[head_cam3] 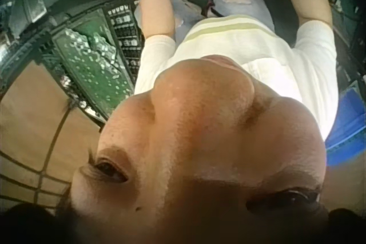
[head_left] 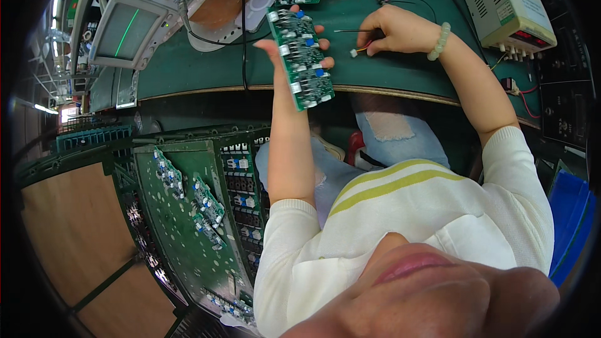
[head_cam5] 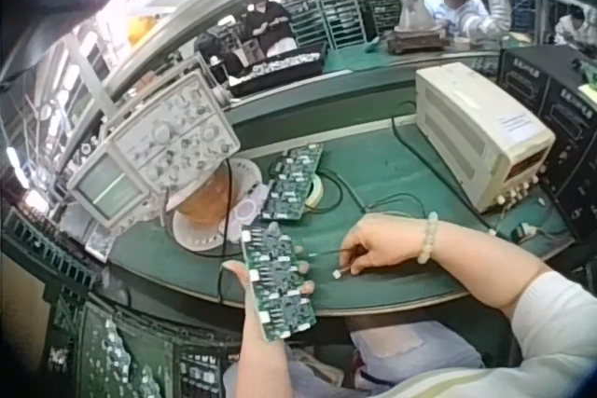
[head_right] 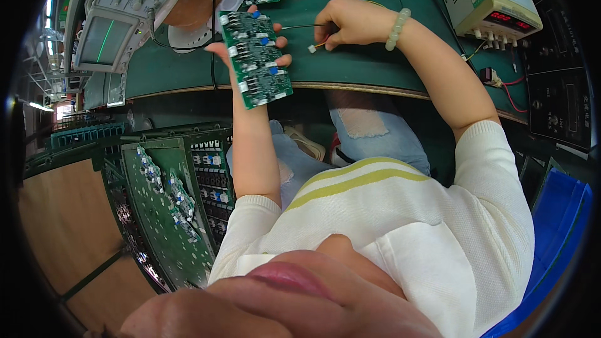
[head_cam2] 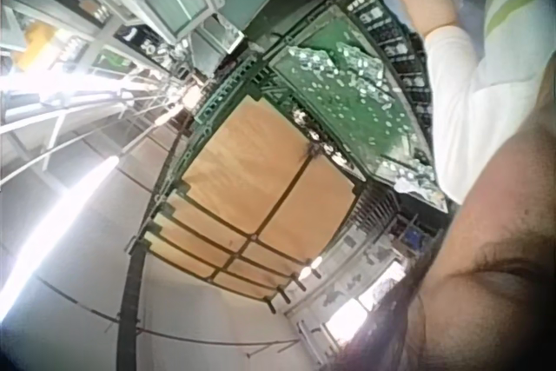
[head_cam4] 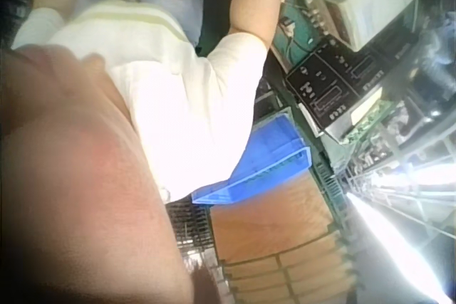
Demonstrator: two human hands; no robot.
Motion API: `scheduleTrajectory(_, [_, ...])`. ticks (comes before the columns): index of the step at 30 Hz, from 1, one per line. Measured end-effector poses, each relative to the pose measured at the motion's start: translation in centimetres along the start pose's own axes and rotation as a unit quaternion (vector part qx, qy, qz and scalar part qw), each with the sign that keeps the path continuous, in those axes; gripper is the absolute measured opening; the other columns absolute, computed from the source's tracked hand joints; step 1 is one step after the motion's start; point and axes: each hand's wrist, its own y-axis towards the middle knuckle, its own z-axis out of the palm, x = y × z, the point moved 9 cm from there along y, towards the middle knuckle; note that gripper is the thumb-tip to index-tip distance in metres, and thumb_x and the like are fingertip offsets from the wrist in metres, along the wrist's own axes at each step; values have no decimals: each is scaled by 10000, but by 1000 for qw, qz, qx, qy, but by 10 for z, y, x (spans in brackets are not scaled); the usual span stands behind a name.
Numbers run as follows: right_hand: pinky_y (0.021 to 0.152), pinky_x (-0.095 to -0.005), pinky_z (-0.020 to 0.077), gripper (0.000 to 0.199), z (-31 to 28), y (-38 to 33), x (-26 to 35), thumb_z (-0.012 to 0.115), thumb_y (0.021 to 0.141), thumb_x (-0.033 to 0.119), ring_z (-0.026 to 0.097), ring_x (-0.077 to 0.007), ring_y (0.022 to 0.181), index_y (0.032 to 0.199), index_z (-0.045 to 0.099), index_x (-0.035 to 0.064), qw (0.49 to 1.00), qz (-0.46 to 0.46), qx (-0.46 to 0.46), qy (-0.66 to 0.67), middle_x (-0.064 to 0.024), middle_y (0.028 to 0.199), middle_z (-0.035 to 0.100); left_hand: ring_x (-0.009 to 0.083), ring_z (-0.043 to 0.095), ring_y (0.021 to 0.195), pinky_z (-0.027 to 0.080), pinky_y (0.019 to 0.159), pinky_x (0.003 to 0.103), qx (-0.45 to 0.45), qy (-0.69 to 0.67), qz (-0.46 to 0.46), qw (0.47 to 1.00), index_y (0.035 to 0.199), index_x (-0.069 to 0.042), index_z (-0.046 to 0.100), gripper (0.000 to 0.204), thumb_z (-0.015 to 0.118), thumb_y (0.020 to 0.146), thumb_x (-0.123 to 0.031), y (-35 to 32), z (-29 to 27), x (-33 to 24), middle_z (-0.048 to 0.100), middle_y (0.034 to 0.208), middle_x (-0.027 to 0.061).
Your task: Testing and inspecting electronic circuit boards at a workbench using an oscilloscope and power supply.
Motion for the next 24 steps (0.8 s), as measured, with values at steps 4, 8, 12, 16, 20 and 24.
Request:
scheduleTrajectory(4, [646,-232,474,137,-33,-1,-10,679,880,127,613,-96,733,987,694,43,971,-63,-155,173,-17,846,665,156,560,770,504,553,313,-86,191,29,977,1456,-181,323,722,515,900,-600,3,-4,1,534,979,45])
scheduleTrajectory(8, [551,-233,422,145,-56,-11,-8,695,870,145,536,-52,646,977,709,49,932,-28,-284,223,20,792,640,89,530,844,430,753,226,-143,370,120,910,1392,-51,440,587,669,905,-287,11,12,-7,590,985,41])
scheduleTrajectory(12, [555,-201,370,140,-63,-17,4,655,901,104,485,-45,657,1017,703,43,924,-98,-338,150,8,843,585,82,511,812,406,717,213,-144,375,122,908,1355,-57,495,553,690,889,-282,22,13,0,583,920,16])
scheduleTrajectory(16, [619,-221,401,121,-67,-23,20,680,876,79,527,-90,729,982,708,28,917,-136,-371,63,-19,846,597,75,510,805,403,710,208,-145,396,101,901,1353,-56,496,572,704,877,-297,27,10,2,579,916,12])
scheduleTrajectory(20, [627,-227,424,124,-65,-26,27,694,853,51,558,-120,736,973,708,25,907,-158,-390,11,-36,849,605,78,512,809,405,711,210,-126,396,132,900,1352,-55,497,580,710,872,-303,29,19,1,582,930,17])
scheduleTrajectory(24, [577,-224,419,120,-65,-31,32,699,842,42,551,-110,684,960,713,26,899,-170,-403,-13,-36,818,584,85,514,808,409,707,211,-130,410,136,893,1350,-56,500,584,716,868,-304,28,21,1,585,961,27])
